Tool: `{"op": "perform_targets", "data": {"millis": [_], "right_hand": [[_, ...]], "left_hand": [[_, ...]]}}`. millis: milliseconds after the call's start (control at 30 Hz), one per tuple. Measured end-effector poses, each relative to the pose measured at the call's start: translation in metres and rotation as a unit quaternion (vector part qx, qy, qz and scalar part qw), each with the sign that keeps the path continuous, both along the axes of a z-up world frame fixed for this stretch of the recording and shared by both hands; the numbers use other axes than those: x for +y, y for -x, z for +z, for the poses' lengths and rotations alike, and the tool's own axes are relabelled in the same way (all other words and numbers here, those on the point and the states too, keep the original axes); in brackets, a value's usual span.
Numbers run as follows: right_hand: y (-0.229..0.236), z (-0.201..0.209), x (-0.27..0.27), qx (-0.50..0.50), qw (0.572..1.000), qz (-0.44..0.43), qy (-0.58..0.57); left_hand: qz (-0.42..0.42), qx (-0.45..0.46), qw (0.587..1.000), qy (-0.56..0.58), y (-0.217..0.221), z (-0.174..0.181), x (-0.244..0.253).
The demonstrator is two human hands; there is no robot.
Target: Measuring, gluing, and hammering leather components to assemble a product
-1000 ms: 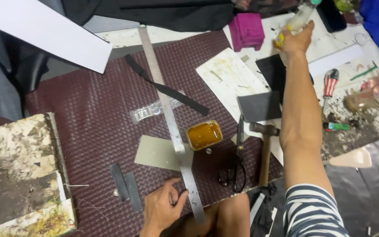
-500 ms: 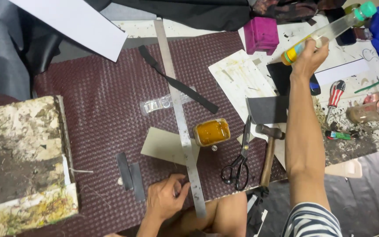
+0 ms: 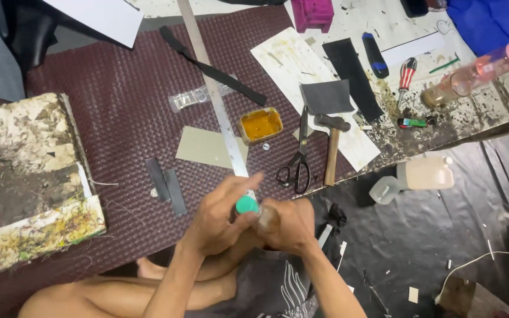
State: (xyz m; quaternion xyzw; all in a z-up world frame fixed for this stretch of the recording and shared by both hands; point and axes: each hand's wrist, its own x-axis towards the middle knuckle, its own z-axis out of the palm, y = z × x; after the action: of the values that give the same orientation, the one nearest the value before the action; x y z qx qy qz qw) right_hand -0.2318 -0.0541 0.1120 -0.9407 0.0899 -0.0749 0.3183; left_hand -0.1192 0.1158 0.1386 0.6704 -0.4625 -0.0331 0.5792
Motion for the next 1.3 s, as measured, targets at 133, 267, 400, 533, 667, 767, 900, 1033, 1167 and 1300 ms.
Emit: {"op": "perform_targets", "data": {"millis": [133, 267, 400, 533, 667, 767, 900, 1033, 1167, 1300], "right_hand": [[0.022, -0.054, 0.004, 0.030, 0.961, 0.077, -0.266], [0.030, -0.063, 0.011, 0.048, 0.953, 0.087, -0.286], [0.027, -0.063, 0.021, 0.024, 0.996, -0.006, -0.090], [0.025, -0.083, 0.013, -0.026, 0.995, -0.040, 0.087], [0.013, -0.090, -0.006, -0.049, 0.972, -0.070, 0.217], [0.007, -0.080, -0.016, -0.020, 0.989, -0.079, 0.127], [0.007, -0.078, -0.019, -0.002, 0.993, -0.074, 0.095], [0.002, -0.066, -0.021, 0.020, 0.987, -0.069, 0.143], [0.005, -0.063, -0.027, 0.028, 0.990, -0.075, 0.114], [0.003, -0.054, -0.031, 0.032, 0.986, -0.071, 0.146]], "left_hand": [[-0.051, -0.023, 0.998, -0.011, 0.003, -0.001, 0.018], [-0.084, 0.006, 0.995, -0.058, -0.001, 0.017, 0.039], [-0.031, -0.083, 0.983, -0.164, -0.006, 0.003, 0.044], [0.104, -0.227, 0.924, -0.289, -0.010, -0.015, 0.030], [0.032, 0.043, 0.882, -0.469, -0.018, 0.022, 0.020], [-0.028, 0.041, 0.944, -0.327, -0.023, 0.022, 0.020], [-0.028, -0.040, 0.967, -0.251, -0.028, 0.003, 0.015], [0.069, -0.089, 0.921, -0.372, -0.025, 0.000, 0.005], [-0.050, 0.008, 0.969, -0.240, -0.032, 0.008, 0.009], [0.003, -0.071, 0.956, -0.286, -0.037, -0.014, -0.006]]}}
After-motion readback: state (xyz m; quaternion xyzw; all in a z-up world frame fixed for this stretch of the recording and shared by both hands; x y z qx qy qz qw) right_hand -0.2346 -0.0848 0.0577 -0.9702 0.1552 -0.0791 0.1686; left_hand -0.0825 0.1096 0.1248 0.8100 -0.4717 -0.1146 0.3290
